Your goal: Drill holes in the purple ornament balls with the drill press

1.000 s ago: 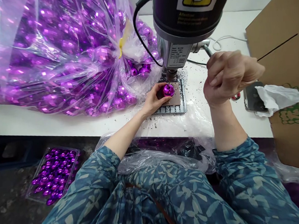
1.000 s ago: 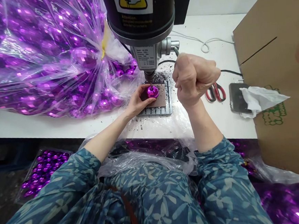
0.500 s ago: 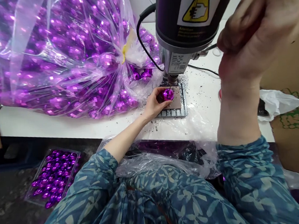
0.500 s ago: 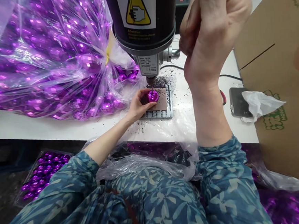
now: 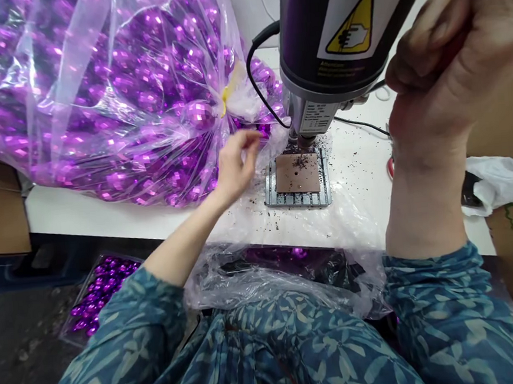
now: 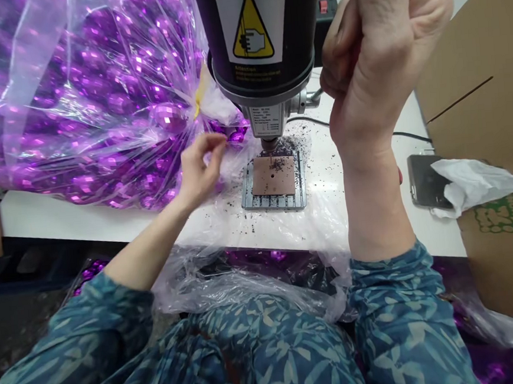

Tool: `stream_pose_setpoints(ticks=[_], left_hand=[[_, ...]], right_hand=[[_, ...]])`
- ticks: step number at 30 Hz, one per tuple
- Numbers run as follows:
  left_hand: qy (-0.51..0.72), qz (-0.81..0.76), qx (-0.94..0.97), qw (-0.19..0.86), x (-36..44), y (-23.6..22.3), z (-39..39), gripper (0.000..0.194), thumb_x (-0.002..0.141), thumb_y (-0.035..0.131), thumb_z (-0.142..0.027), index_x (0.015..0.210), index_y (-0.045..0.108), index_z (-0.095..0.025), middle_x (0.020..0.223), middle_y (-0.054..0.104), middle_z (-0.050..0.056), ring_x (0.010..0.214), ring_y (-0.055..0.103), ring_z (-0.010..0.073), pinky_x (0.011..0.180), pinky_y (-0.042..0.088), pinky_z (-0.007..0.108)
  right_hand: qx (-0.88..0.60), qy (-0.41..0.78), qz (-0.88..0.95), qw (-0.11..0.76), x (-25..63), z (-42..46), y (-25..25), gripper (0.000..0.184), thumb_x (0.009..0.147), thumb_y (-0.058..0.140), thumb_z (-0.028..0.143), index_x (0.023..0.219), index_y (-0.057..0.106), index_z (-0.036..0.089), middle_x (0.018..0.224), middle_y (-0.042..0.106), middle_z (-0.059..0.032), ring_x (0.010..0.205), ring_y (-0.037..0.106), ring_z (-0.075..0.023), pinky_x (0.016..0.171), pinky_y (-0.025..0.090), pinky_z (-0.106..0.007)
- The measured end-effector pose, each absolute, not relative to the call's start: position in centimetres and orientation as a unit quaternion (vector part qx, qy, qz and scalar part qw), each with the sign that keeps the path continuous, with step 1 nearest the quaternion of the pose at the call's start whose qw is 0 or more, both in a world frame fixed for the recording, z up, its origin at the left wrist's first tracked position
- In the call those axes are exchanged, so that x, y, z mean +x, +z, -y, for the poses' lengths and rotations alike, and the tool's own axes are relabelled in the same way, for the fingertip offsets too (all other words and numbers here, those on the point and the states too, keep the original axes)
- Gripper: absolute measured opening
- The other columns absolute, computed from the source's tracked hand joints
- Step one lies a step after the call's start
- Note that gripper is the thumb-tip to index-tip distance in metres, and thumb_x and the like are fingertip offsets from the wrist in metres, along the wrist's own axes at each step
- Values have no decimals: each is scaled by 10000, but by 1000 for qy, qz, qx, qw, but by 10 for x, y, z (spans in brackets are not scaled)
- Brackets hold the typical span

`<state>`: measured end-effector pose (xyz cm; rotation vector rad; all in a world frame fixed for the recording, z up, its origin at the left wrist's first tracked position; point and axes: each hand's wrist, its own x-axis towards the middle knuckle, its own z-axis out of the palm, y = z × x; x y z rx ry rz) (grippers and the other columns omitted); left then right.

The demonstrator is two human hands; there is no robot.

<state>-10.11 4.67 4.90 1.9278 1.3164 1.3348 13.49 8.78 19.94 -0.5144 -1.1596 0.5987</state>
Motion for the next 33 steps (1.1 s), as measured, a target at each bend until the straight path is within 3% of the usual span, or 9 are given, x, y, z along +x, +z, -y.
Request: stream_pose_setpoints(ticks=[3, 6, 8, 12, 15, 20, 23, 27, 33], left_hand=[[460, -531, 686, 190, -110, 26, -128, 150, 932, 719, -197, 1075, 760, -217, 1108, 782, 78, 1121, 704, 278, 1106, 550, 468], [334, -612, 686, 207, -103, 6, -166, 397, 709, 843, -81, 1087, 782, -185, 1073, 770, 102, 1128, 705, 368, 1132, 520, 559], [310, -626, 686, 203, -98, 1, -167, 485, 661, 849, -52, 1124, 786, -180, 1089, 756, 115, 1127, 704, 393, 1126, 516, 584], [464, -552, 654, 230, -105, 14, -136, 487, 742, 874, -171, 1207, 732, -197, 1126, 741, 97, 1092, 709, 306, 1074, 566, 510], [555, -499, 592, 303, -114, 35, -96, 494, 845, 867, -327, 1285, 660, -241, 1144, 746, 69, 1041, 725, 226, 960, 623, 407], [516, -411, 546, 516, -99, 56, -24, 394, 1010, 668, -568, 1249, 697, -257, 1099, 770, 87, 942, 758, 196, 774, 652, 336], [475, -373, 545, 582, -79, 47, 4, 504, 948, 759, -587, 1314, 662, -255, 1139, 772, 93, 986, 765, 209, 833, 659, 360], [456, -401, 561, 562, -59, 15, 1, 592, 819, 917, -521, 1240, 635, -213, 1170, 769, 105, 1054, 754, 222, 948, 634, 389], [489, -462, 580, 460, -54, -19, -48, 524, 894, 844, -467, 1305, 653, -205, 1239, 775, 116, 1124, 747, 238, 1020, 613, 419]], right_hand=[[-213, 280, 520, 779, 132, -86, 200, 775, 584, 720, 873, 464, 357, 199, 442, 128, 58, 383, 219, -14, 359, 82, -257], [-190, 285, 516, 785, 130, -84, 201, 639, 561, 728, 812, 539, 592, 188, 438, 170, 59, 384, 235, -15, 353, 81, -238], [-175, 299, 510, 787, 129, -83, 202, 598, 552, 761, 751, 527, 602, 175, 419, 225, 58, 377, 258, -11, 352, 83, -227], [-155, 307, 515, 785, 132, -82, 201, 622, 545, 756, 751, 494, 556, 164, 401, 304, 63, 366, 266, -1, 341, 93, -210], [-166, 307, 541, 765, 134, -83, 202, 616, 501, 734, 776, 500, 569, 182, 395, 259, 81, 364, 279, 2, 331, 135, -199], [-150, 315, 528, 774, 133, -83, 205, 554, 486, 739, 718, 496, 552, 196, 380, 184, 106, 325, 294, -2, 318, 150, -198], [-137, 321, 527, 775, 132, -83, 207, 550, 476, 755, 693, 478, 527, 192, 384, 151, 107, 317, 279, -2, 315, 127, -207], [-152, 323, 534, 767, 133, -82, 207, 543, 489, 759, 657, 441, 484, 191, 408, 143, 90, 325, 278, -5, 322, 139, -214], [-139, 308, 551, 764, 135, -88, 203, 578, 569, 732, 672, 457, 459, 176, 437, 59, 76, 326, 255, -4, 316, 138, -200]])
